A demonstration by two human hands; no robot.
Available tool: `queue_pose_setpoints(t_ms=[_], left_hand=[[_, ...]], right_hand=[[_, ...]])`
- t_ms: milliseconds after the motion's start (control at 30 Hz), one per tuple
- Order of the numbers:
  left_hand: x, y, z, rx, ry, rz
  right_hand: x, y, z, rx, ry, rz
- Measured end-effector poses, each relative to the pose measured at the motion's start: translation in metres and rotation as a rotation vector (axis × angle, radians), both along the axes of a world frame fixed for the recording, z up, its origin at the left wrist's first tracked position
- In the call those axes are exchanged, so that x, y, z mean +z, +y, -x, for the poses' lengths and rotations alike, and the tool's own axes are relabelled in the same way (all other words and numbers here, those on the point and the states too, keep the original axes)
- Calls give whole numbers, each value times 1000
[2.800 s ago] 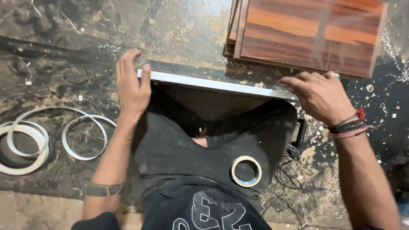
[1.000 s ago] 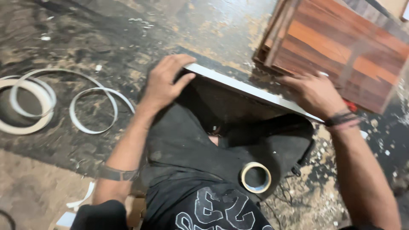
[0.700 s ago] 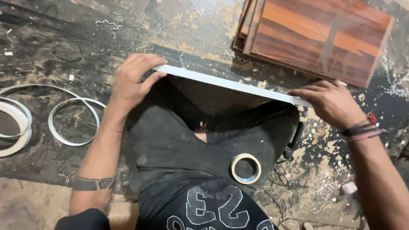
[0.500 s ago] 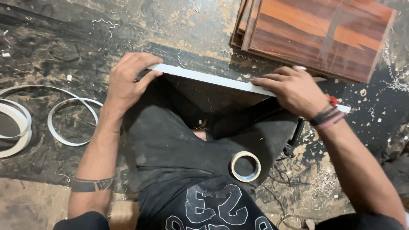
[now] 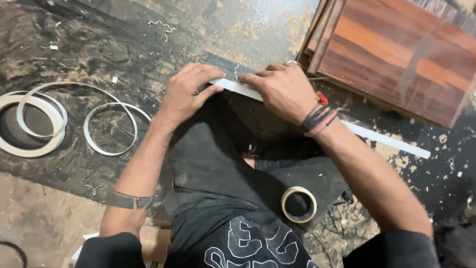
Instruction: The person sits on the workshop floor and irons white edge banding tape onto the edges of particle board panels, pressing the tape with a hand iron and running a finger along the bond. They reposition the panels, peel and align the tape strip, and trim the banding at the end.
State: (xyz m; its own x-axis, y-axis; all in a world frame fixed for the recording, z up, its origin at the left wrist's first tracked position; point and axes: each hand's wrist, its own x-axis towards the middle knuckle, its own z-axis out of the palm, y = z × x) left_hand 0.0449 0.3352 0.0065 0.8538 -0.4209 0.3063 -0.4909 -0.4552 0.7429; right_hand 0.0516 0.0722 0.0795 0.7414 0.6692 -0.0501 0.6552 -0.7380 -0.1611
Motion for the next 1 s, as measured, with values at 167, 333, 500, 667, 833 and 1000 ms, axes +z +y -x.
queue_pose_setpoints(t_ms=[167, 333, 500, 667, 833, 1000], left_hand=[[-4, 0, 3, 94, 85, -9], [7, -4, 4, 61, -145, -157], [16, -39, 8, -134, -389, -320], [6, -121, 8, -357, -312, -189], [2, -155, 18, -398, -331, -151], [20, -75, 2, -272, -357, -183]], right_hand=[[-14, 50, -20, 2, 20, -105], [-21, 13, -21, -128, 183, -171], [-4, -112, 23, -260, 305, -167], [3, -204, 83, -469, 288, 38], [8, -254, 125, -523, 282, 170], [15, -250, 127, -449, 255, 179]])
